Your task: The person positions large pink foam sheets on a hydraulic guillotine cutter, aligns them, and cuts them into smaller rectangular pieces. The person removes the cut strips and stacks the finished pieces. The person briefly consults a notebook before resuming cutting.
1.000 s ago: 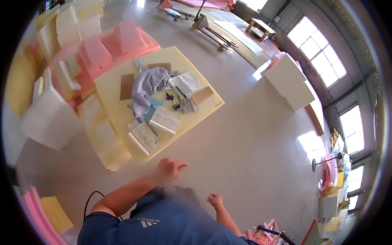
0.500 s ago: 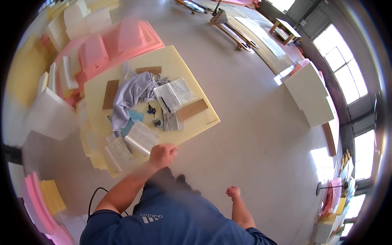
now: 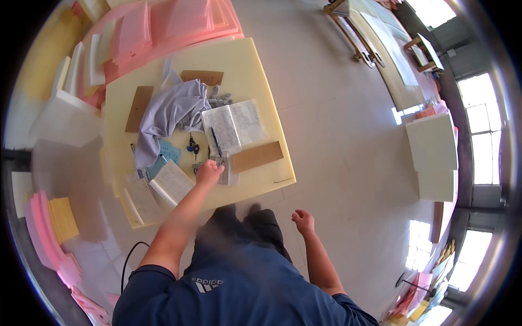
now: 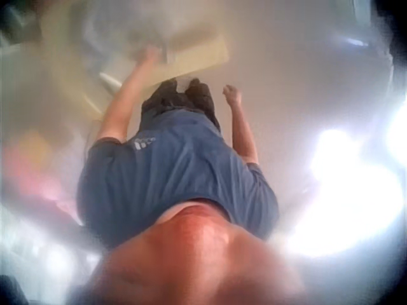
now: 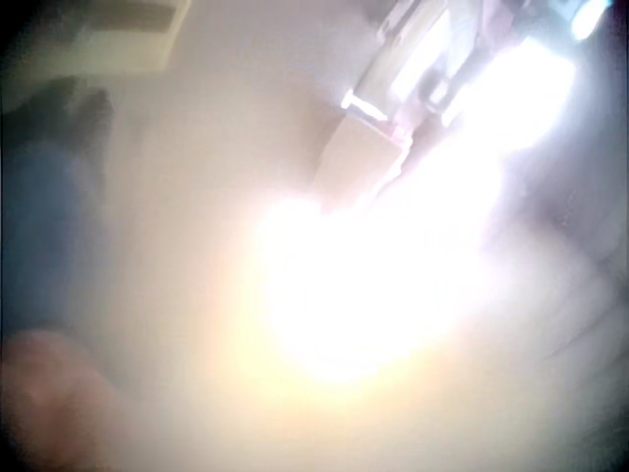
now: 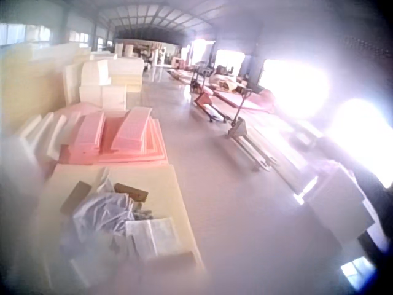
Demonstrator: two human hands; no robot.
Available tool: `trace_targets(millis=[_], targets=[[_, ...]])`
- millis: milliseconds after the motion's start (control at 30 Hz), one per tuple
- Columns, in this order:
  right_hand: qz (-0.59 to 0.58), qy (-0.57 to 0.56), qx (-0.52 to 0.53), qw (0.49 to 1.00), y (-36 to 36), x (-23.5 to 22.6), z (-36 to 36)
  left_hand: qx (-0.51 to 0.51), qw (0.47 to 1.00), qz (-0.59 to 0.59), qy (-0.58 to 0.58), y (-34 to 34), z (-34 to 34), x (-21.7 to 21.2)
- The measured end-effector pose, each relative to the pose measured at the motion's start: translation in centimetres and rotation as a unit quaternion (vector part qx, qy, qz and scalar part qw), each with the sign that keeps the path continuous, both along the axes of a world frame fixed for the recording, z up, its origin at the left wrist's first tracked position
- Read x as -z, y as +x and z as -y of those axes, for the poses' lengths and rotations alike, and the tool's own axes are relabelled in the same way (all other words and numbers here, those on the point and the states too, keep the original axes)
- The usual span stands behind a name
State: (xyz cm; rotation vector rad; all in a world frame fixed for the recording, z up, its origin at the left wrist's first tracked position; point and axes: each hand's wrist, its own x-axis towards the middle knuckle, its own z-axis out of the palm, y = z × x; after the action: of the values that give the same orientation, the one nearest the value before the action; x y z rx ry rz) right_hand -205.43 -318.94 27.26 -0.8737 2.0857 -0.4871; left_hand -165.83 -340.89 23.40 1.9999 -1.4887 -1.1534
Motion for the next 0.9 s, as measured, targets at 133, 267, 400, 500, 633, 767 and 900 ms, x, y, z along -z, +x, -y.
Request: trace_targets(millis=[133, 267, 400, 500, 633, 767, 900], targets=[[-0.015, -0.028, -0.119, 0.992, -0.4, 1.2, 10.7, -0.105, 0.992, 0.060, 0.035, -2.8, 3.4, 1.1], [-0.024, -0.058, -0.219, 0.974, 1.8, 4.2, 28.1, -0.200, 0.968, 0.151, 0.014, -5.4, 5.5, 4.0], [0.003, -0.167, -0.260, 0.951, 5.2, 4.5, 41.1, -0.250, 0.944, 0.202, -0.070, -8.0, 5.9, 7.7], [0.008, -0.152, -0.312, 0.938, 7.7, 5.7, 47.3, -0.245, 0.929, 0.248, -0.125, -8.4, 6.3, 9.1], [-0.066, -0.111, -0.347, 0.929, 9.2, 8.3, 51.1, -0.250, 0.912, 0.279, -0.166, -9.6, 7.5, 13.0], [-0.118, -0.084, -0.355, 0.924, 10.5, 7.6, 51.9, -0.246, 0.900, 0.310, -0.183, -9.6, 7.5, 12.7], [-0.126, -0.086, -0.360, 0.920, 11.1, 6.1, 51.4, -0.231, 0.895, 0.322, -0.208, -8.9, 7.0, 11.1]])
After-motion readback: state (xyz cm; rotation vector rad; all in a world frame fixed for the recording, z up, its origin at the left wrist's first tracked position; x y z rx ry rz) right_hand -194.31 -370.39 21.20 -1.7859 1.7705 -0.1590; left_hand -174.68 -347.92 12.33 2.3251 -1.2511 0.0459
